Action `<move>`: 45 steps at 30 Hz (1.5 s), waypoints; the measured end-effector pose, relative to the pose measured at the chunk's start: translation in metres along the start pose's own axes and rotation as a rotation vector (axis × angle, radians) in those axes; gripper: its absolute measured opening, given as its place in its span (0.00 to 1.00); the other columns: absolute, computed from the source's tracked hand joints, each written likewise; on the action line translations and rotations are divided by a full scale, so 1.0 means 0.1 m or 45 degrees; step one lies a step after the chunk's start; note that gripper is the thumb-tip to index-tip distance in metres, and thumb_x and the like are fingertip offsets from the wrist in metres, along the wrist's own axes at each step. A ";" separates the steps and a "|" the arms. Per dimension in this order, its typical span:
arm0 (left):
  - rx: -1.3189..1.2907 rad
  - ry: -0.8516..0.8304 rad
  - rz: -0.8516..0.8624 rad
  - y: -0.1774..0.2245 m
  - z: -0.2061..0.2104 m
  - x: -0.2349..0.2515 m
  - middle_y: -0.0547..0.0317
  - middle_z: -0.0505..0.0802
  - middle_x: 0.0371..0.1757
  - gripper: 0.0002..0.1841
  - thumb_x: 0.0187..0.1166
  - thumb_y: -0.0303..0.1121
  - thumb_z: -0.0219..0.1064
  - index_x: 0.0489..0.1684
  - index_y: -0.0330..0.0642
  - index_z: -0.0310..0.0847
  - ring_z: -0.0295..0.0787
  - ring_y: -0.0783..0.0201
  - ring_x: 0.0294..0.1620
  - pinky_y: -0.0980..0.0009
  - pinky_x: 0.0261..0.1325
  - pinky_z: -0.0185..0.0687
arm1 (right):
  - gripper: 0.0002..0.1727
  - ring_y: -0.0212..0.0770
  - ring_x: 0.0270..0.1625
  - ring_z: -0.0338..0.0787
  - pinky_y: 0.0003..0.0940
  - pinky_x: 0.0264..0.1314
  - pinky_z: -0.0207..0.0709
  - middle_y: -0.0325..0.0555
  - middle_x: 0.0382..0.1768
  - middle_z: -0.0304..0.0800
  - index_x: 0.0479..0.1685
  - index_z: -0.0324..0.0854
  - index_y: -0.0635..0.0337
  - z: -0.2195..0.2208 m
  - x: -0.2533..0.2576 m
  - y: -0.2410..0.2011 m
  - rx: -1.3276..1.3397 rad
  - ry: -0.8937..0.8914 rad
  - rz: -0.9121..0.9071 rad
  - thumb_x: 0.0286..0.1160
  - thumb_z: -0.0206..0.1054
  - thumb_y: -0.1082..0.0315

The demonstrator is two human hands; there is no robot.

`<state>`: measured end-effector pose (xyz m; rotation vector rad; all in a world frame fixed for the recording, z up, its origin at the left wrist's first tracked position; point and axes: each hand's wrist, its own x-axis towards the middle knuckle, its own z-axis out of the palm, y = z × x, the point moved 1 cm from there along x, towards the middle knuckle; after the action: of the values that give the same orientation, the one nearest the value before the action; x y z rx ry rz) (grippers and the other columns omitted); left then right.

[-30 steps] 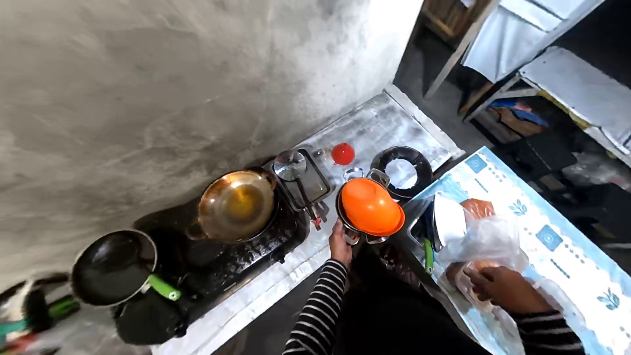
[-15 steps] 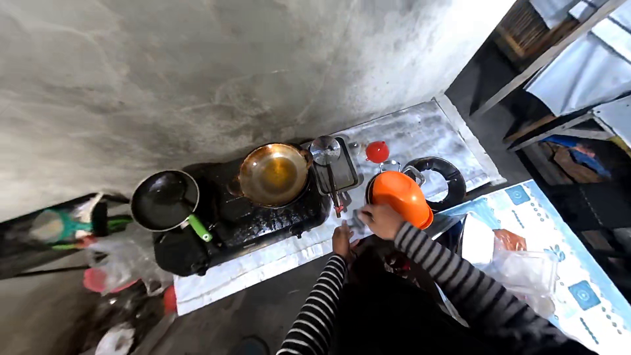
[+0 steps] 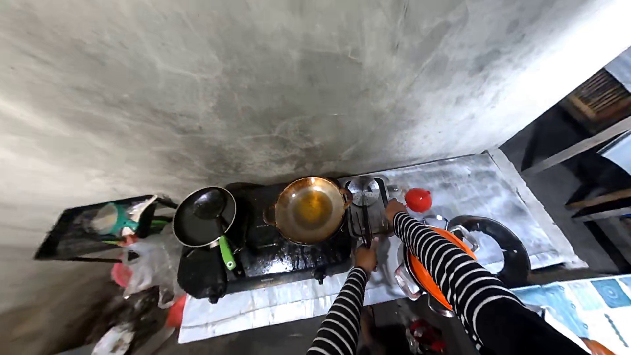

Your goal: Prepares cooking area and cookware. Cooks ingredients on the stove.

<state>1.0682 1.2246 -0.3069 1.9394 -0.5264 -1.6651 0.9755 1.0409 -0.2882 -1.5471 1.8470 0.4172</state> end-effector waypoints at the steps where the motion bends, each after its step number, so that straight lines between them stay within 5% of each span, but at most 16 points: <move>1: 0.032 -0.021 0.010 0.02 0.02 -0.03 0.54 0.81 0.29 0.31 0.90 0.60 0.51 0.55 0.36 0.79 0.78 0.60 0.22 0.62 0.30 0.80 | 0.36 0.59 0.79 0.81 0.58 0.79 0.74 0.66 0.75 0.80 0.84 0.63 0.69 -0.01 0.05 0.02 0.003 0.020 -0.002 0.78 0.66 0.61; 8: -0.278 -0.161 0.200 0.11 -0.07 -1.08 0.61 0.80 0.23 0.20 0.95 0.47 0.48 0.46 0.39 0.76 0.70 0.68 0.14 0.73 0.16 0.69 | 0.35 0.63 0.82 0.76 0.62 0.83 0.68 0.69 0.78 0.76 0.83 0.66 0.73 -0.26 -0.20 0.01 -0.024 0.117 -0.145 0.80 0.65 0.61; 12: -0.483 -0.178 0.458 -0.09 -0.43 -1.93 0.65 0.78 0.21 0.19 0.93 0.47 0.49 0.45 0.41 0.79 0.68 0.72 0.15 0.76 0.15 0.65 | 0.34 0.65 0.77 0.81 0.66 0.79 0.72 0.67 0.73 0.82 0.83 0.68 0.64 -0.63 -0.54 0.02 0.084 0.199 -0.202 0.78 0.66 0.59; 18: -0.742 0.181 0.627 -0.77 -1.11 -2.69 0.62 0.87 0.21 0.20 0.93 0.43 0.44 0.44 0.41 0.79 0.74 0.76 0.13 0.80 0.14 0.68 | 0.29 0.72 0.66 0.86 0.72 0.67 0.76 0.72 0.61 0.87 0.81 0.67 0.62 -1.55 -1.18 -0.08 0.058 0.464 -0.390 0.83 0.63 0.61; 24: -0.835 0.484 0.646 -1.37 -1.46 -3.05 0.63 0.87 0.23 0.18 0.95 0.41 0.42 0.48 0.43 0.78 0.73 0.75 0.13 0.80 0.13 0.67 | 0.20 0.73 0.48 0.91 0.76 0.49 0.80 0.69 0.47 0.90 0.69 0.74 0.61 -2.03 -1.77 -0.42 0.165 0.716 -0.859 0.86 0.66 0.60; 32: -1.126 0.733 0.520 -1.95 -1.22 -3.36 0.63 0.84 0.20 0.20 0.96 0.42 0.39 0.46 0.41 0.76 0.71 0.74 0.11 0.79 0.12 0.67 | 0.21 0.66 0.42 0.92 0.69 0.48 0.83 0.67 0.46 0.89 0.69 0.73 0.62 -1.53 -2.17 -1.07 0.318 0.717 -1.187 0.86 0.67 0.59; 38: -1.134 0.754 0.440 -2.33 -1.07 -3.40 0.64 0.84 0.20 0.23 0.96 0.45 0.37 0.40 0.43 0.76 0.69 0.74 0.11 0.78 0.11 0.64 | 0.17 0.63 0.58 0.90 0.63 0.64 0.82 0.64 0.56 0.87 0.59 0.77 0.67 -1.13 -2.21 -1.22 0.287 0.791 -1.433 0.83 0.69 0.64; 41: -1.128 0.795 0.413 -2.40 -1.06 -3.41 0.65 0.82 0.19 0.24 0.96 0.46 0.37 0.38 0.44 0.76 0.68 0.74 0.11 0.78 0.12 0.63 | 0.14 0.59 0.67 0.87 0.55 0.71 0.82 0.65 0.69 0.81 0.49 0.80 0.72 -0.95 -2.10 -1.18 0.279 0.807 -1.623 0.79 0.72 0.67; 45: -1.136 0.867 0.371 -2.39 -1.10 -3.45 0.65 0.82 0.19 0.22 0.96 0.46 0.38 0.39 0.44 0.74 0.68 0.74 0.10 0.78 0.11 0.62 | 0.18 0.56 0.68 0.87 0.50 0.75 0.81 0.64 0.69 0.81 0.59 0.83 0.74 -0.65 -1.85 -1.09 0.236 0.685 -1.631 0.81 0.70 0.65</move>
<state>1.1087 1.6357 -0.1731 1.4885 0.1865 -0.7442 1.0709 1.1094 -0.0971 -2.4305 0.7992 -0.7875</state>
